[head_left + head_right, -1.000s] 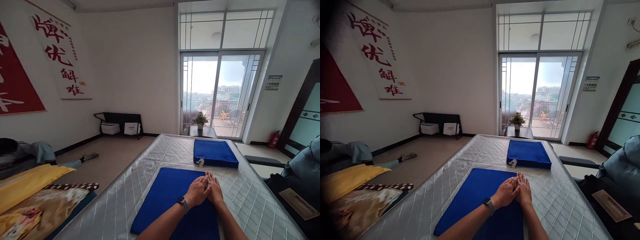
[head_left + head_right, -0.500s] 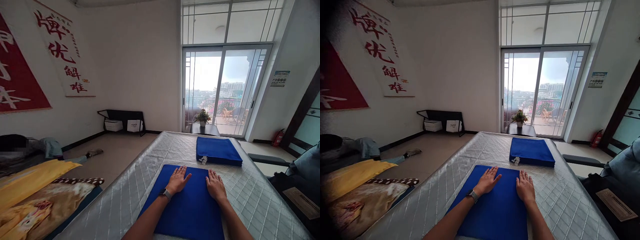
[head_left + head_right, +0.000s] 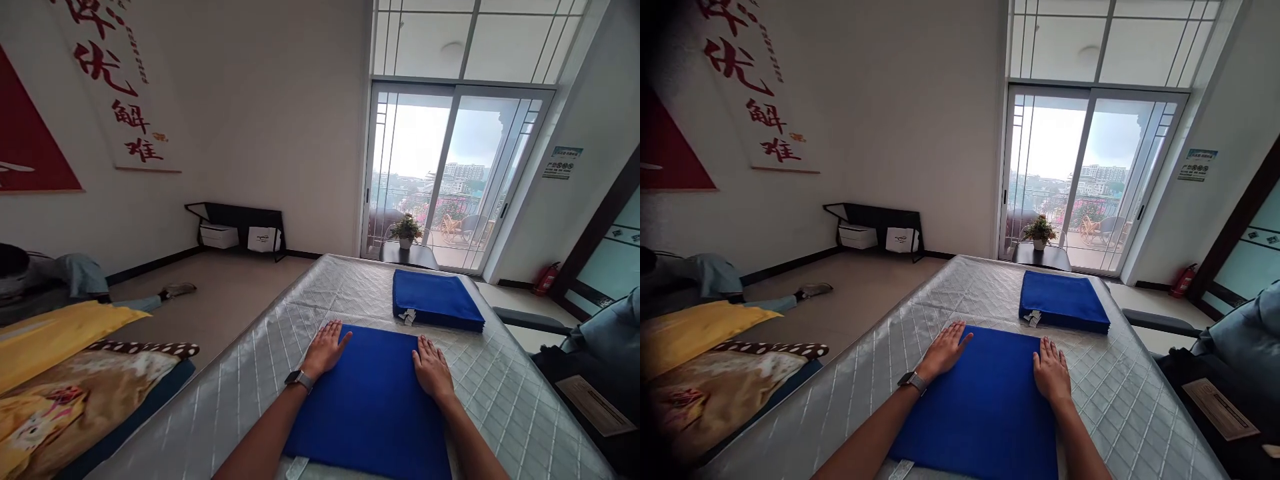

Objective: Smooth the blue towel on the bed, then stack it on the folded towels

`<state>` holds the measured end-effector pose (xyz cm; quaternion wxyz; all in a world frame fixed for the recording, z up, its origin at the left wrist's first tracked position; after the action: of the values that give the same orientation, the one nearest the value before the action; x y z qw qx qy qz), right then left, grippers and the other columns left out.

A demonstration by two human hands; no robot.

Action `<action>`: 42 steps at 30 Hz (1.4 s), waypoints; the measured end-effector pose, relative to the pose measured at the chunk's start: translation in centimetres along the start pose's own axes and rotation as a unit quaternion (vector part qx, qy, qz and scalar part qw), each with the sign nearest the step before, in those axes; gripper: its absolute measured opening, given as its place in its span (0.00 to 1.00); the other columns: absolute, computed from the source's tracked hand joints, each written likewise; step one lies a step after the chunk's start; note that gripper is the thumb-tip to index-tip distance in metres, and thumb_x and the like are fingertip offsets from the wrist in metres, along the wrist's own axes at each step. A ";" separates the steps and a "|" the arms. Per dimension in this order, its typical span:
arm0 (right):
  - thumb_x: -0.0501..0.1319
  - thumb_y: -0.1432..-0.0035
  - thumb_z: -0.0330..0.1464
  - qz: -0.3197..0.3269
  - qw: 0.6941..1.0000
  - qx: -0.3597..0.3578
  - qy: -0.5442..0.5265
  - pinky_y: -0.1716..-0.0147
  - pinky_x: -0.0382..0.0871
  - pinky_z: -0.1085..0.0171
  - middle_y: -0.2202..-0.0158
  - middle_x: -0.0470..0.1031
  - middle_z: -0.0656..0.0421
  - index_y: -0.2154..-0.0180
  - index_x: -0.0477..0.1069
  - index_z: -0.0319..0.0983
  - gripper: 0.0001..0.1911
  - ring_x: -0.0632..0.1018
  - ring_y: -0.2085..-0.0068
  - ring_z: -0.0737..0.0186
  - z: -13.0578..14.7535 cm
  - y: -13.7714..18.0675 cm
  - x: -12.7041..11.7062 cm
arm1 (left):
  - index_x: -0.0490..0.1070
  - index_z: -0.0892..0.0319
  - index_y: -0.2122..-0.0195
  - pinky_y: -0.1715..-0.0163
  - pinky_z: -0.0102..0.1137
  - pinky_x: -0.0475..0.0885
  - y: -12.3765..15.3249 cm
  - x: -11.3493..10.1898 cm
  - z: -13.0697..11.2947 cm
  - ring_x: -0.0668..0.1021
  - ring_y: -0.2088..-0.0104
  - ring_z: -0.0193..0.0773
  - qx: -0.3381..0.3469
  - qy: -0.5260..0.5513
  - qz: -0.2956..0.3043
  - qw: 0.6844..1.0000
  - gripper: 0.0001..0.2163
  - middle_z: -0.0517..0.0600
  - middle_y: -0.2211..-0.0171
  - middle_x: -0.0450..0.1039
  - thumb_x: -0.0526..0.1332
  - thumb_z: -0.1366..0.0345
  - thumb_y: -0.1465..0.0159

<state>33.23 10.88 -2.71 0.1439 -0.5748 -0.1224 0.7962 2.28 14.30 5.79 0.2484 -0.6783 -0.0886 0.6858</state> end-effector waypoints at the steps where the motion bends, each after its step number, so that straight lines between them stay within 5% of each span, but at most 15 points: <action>1: 0.38 0.27 0.41 0.000 1.000 0.000 0.003 0.28 0.37 0.55 0.24 0.44 0.59 0.26 0.44 0.36 0.34 0.49 0.25 0.59 0.1 0.0 0.0 | 0.54 0.65 0.27 0.28 0.46 0.52 0.0 0.0 0.0 0.56 0.27 0.49 0.001 0.001 -0.001 1.000 0.40 0.58 0.27 0.53 0.33 0.39 0.28; 15: 0.40 0.28 0.36 -0.085 0.996 -0.010 0.022 0.28 0.38 0.50 0.25 0.48 0.55 0.27 0.50 0.35 0.32 0.49 0.25 0.54 1.5 1.0 -2.9 | 0.57 0.62 0.28 0.28 0.47 0.53 0.0 -0.1 0.2 0.58 0.27 0.50 0.013 0.010 -0.021 1.000 0.38 0.58 0.28 0.56 0.36 0.41 0.27; 23: 0.39 0.27 0.45 0.010 1.000 0.009 -0.024 0.28 0.36 0.52 0.24 0.43 0.57 0.26 0.44 0.34 0.36 0.47 0.25 0.56 1.4 1.4 -0.6 | 0.56 0.63 0.28 0.28 0.47 0.52 0.3 -0.4 -0.3 0.58 0.27 0.49 0.013 -0.009 -0.010 1.000 0.37 0.58 0.28 0.57 0.33 0.43 0.27; 32: 0.39 0.28 0.44 -0.002 0.999 0.019 -0.029 0.28 0.35 0.52 0.24 0.43 0.56 0.26 0.44 0.33 0.36 0.47 0.25 0.57 1.2 1.8 -0.9 | 0.59 0.64 0.29 0.29 0.53 0.50 0.2 -1.4 -1.2 0.59 0.28 0.53 0.008 -0.013 0.000 1.000 0.37 0.61 0.30 0.60 0.35 0.43 0.27; 36: 0.40 0.28 0.44 -0.005 0.999 0.020 -0.041 0.28 0.35 0.52 0.24 0.43 0.55 0.26 0.44 0.34 0.36 0.47 0.25 0.56 1.1 1.8 -1.0 | 0.61 0.64 0.30 0.29 0.57 0.50 -0.3 -1.9 -5.7 0.59 0.28 0.57 0.020 0.015 -0.019 1.000 0.38 0.64 0.32 0.64 0.34 0.42 0.27; 42: 0.42 0.28 0.38 -0.003 1.000 0.001 -0.026 0.28 0.37 0.51 0.25 0.44 0.52 0.26 0.46 0.33 0.34 0.47 0.25 0.53 1.0 2.0 -0.7 | 0.62 0.58 0.31 0.31 0.40 0.60 1.5 0.3 -21.3 0.68 0.32 0.43 0.181 0.110 0.007 0.977 0.33 0.56 0.32 0.67 0.37 0.44 0.26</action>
<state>32.36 8.71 -2.48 0.1440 -0.5532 -0.1268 0.8106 22.67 8.51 3.49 0.3699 -0.6945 0.0698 0.6132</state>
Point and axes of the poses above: each hand's wrist, its own y-axis away from the middle knuckle, its own x-axis out of the palm, z = x × y, the point moved 9 cm from there along -y, towards the middle knuckle
